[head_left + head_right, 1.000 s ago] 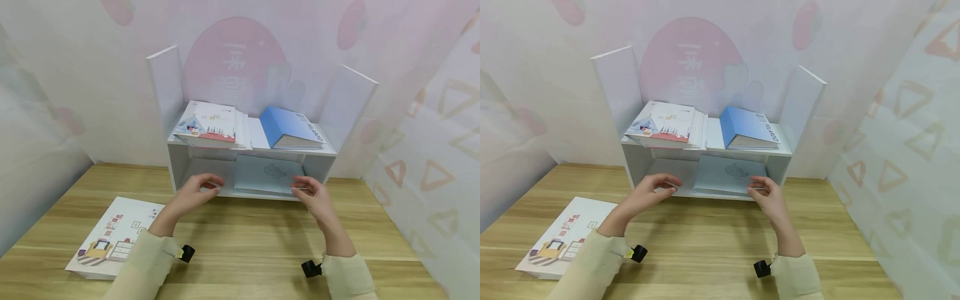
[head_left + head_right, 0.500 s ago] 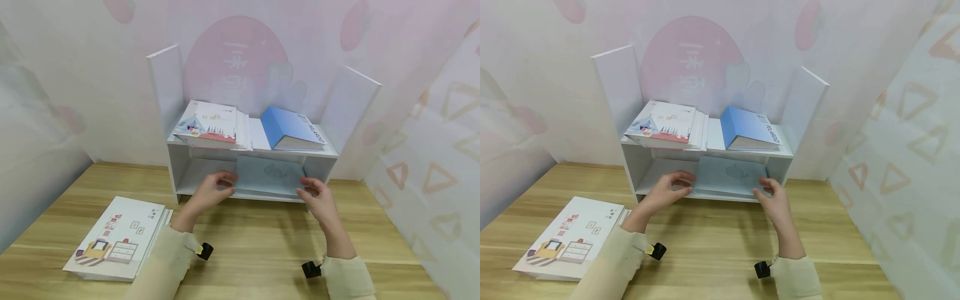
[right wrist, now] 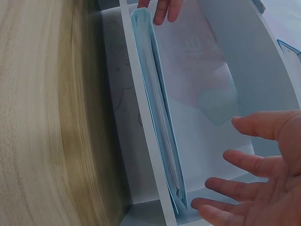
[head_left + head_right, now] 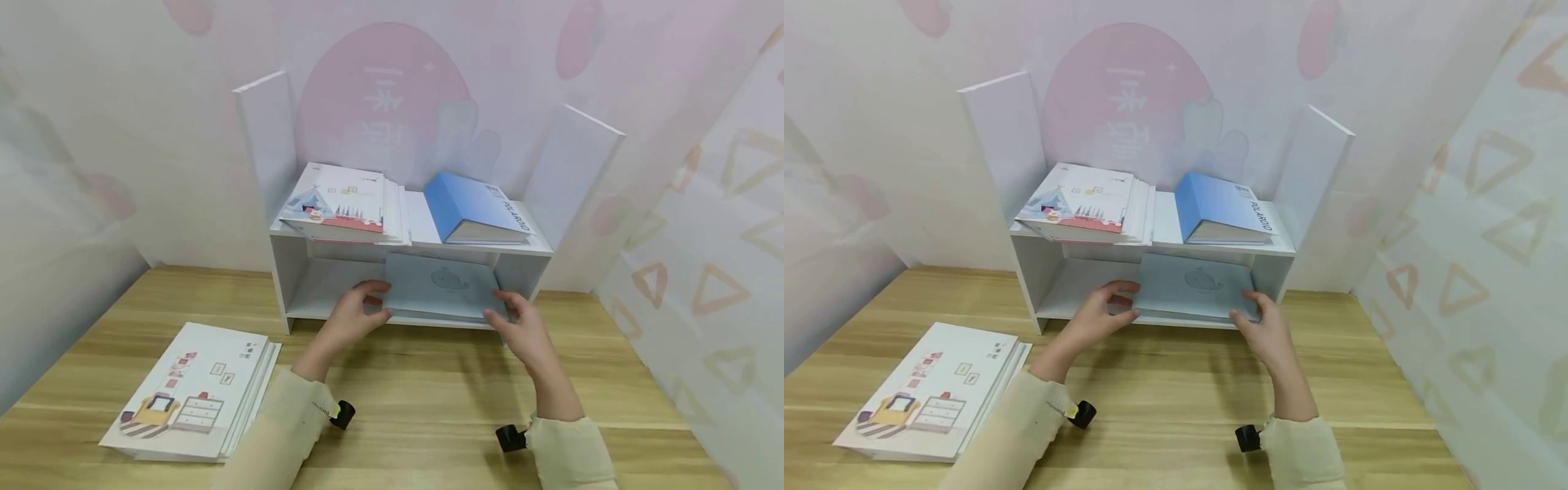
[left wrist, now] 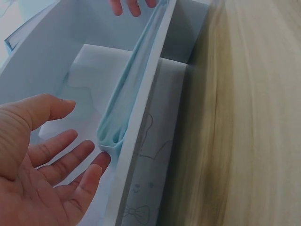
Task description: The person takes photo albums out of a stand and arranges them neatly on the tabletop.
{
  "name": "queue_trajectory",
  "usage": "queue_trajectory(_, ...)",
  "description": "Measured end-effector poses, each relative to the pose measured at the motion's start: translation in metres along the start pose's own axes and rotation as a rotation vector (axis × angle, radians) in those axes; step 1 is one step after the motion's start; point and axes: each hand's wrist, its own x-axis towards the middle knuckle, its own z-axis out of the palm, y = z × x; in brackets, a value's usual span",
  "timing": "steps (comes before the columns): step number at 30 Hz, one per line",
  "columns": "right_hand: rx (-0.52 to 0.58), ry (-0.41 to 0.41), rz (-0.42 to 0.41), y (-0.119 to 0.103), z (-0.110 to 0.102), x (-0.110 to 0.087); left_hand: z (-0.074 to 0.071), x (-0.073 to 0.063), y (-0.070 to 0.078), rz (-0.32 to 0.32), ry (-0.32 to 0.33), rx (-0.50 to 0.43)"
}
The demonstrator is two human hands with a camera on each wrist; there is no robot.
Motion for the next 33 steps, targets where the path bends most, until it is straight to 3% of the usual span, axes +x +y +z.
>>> queue_trajectory(22,-0.06,-0.073,0.068,-0.0005,0.0001,-0.0053,0.0004,0.0003,-0.0054,-0.065,0.01,0.005)
queue_trajectory(33,-0.058,-0.104,0.045,0.0058,-0.0017,-0.0045,0.0002,-0.0005,-0.0009,-0.136,0.044,-0.008)
